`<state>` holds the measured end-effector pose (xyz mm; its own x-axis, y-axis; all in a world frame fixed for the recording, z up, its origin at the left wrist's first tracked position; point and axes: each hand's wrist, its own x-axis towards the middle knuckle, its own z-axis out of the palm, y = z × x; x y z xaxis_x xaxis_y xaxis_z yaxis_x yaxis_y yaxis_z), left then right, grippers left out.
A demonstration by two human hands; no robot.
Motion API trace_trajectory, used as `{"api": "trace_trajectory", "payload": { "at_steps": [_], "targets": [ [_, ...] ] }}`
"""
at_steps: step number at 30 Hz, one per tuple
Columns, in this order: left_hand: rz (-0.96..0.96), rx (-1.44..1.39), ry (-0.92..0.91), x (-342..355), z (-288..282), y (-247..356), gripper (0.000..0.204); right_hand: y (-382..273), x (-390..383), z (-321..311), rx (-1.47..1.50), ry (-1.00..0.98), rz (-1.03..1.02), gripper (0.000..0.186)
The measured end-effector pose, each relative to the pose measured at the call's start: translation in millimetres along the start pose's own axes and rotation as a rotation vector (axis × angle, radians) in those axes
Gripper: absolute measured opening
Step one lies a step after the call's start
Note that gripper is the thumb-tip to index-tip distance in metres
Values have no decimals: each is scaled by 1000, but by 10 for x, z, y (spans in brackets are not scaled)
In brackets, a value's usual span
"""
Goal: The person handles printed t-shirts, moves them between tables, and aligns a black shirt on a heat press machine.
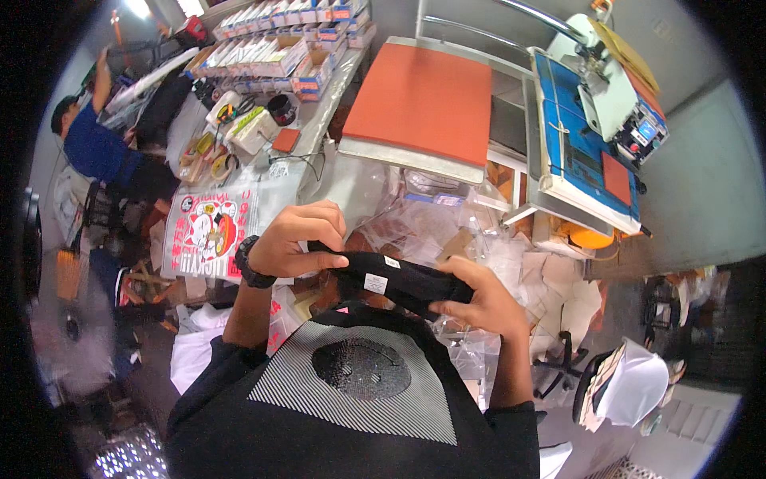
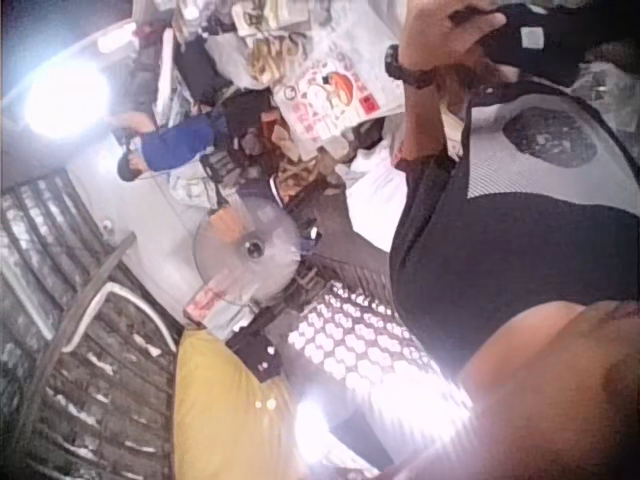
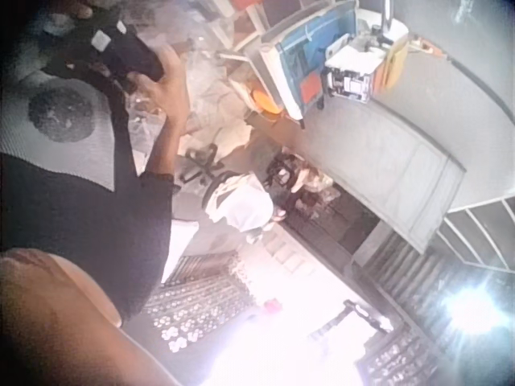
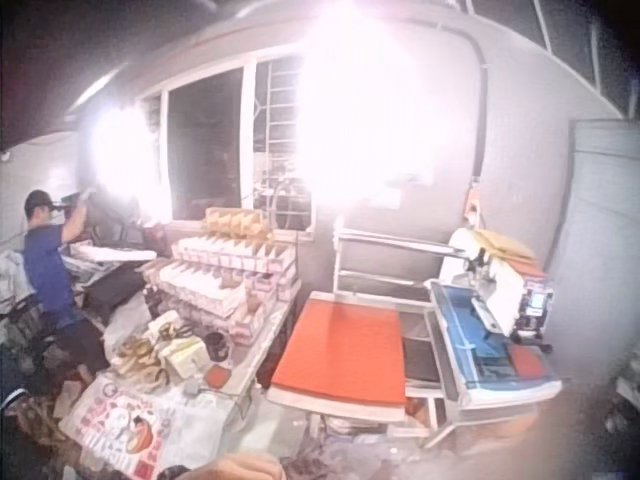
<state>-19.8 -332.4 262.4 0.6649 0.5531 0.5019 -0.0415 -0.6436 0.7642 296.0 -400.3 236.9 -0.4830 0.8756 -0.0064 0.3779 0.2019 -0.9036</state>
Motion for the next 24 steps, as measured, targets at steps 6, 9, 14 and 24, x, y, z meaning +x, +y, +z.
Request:
{"api": "trace_trajectory", "payload": {
  "at_steps": [6,9,14,24],
  "targets": [
    [185,-342,17,80,-30,-124,27,-341,-281,-84,-131,270,-98,31],
    [180,-77,-112,31,87,-342,28,-515,-325,-144,-60,445,-57,29],
    [-186,154,-5,-250,-82,-425,30,-776,-276,-236,-263,233,141,36],
    [-377,412,108,-512,-569,-554,39,182,-481,-361,-177,387,251,39]
  ]
}}
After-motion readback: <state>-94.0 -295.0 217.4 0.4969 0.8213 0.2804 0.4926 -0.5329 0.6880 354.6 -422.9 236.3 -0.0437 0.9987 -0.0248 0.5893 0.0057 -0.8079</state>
